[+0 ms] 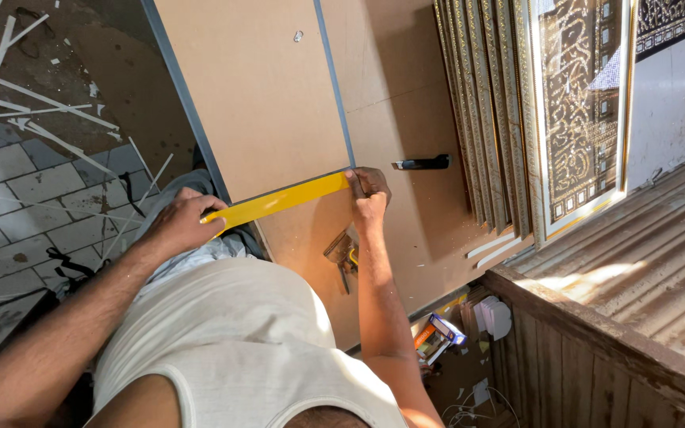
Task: The person applies yellow masking tape to the edges of a rectangular board, then places white plastic corner pieces onto the taped corners. They repeat this process for a second board, using a utility knife to trim tape and a stapler to secure the corners.
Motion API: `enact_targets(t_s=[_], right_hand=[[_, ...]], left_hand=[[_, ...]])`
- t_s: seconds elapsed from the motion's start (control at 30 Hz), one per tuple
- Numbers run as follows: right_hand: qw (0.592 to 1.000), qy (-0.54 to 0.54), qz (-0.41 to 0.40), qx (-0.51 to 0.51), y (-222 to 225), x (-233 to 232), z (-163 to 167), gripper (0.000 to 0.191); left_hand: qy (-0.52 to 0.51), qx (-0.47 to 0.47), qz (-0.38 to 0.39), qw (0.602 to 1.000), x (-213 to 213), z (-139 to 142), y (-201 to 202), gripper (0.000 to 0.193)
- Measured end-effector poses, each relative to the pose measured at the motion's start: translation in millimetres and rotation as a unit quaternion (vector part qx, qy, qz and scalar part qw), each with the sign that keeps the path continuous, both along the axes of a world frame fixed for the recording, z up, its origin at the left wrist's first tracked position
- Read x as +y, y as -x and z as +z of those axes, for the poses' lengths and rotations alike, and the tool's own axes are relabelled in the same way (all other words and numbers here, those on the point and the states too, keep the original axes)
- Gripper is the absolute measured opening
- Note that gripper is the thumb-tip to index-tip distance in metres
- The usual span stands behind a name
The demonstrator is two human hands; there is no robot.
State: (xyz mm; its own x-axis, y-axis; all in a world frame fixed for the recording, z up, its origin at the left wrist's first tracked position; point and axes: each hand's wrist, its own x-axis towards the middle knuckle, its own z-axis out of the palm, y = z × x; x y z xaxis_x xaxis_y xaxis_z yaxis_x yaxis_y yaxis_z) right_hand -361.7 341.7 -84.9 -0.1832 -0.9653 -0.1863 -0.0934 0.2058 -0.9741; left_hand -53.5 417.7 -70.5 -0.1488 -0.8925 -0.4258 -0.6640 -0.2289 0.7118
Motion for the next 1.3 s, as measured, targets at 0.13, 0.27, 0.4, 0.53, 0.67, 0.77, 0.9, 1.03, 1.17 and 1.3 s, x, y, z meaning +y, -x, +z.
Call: enact_targets(t_s=[0.13, 0.27, 0.4, 0.53, 0.67, 0.77, 0.9, 1.03, 1.17, 1.3], right_hand=[[0.997, 0.051, 0.02, 0.059, -1, -12, -2, 0.01], [0.995, 0.055, 0.025, 0.075, 1, -16, 0, 0.013], [0.995, 0.04, 0.005, 0.092, -3, -13, 3, 0.017], [0.987, 0.038, 0.003, 0.159, -5, -12, 4, 0.017], [0.988, 0.035, -0.003, 0.151, -6, -11, 4, 0.017], [0.989, 0.028, -0.004, 0.143, -7, -10, 4, 0.016], [0.991, 0.018, -0.012, 0.131, -8, -11, 3, 0.017], [0.99, 0.019, -0.016, 0.139, -10, -10, 4, 0.018], [0.975, 0.014, -0.012, 0.221, -17, -6, 8, 0.017], [0.896, 0.137, -0.021, 0.422, -38, 2, 16, 0.039]], left_hand=[[-0.038, 0.028, 0.019, 0.999, -11, 1, 6, 0.031], [-0.126, 0.051, 0.051, 0.989, -18, 12, 7, 0.032], [-0.117, 0.072, 0.062, 0.988, -19, 15, 7, 0.033], [-0.133, 0.058, 0.06, 0.988, -20, 11, 6, 0.033], [-0.141, 0.071, 0.058, 0.986, -22, 8, 4, 0.032], [-0.17, 0.04, 0.047, 0.984, -22, 9, 3, 0.032], [-0.152, 0.054, 0.058, 0.985, -21, 9, 3, 0.032], [-0.133, 0.044, 0.051, 0.989, -20, 10, 2, 0.031], [-0.116, 0.021, 0.042, 0.992, -21, 12, 3, 0.03], [-0.121, 0.023, 0.039, 0.992, -22, 15, 3, 0.031]])
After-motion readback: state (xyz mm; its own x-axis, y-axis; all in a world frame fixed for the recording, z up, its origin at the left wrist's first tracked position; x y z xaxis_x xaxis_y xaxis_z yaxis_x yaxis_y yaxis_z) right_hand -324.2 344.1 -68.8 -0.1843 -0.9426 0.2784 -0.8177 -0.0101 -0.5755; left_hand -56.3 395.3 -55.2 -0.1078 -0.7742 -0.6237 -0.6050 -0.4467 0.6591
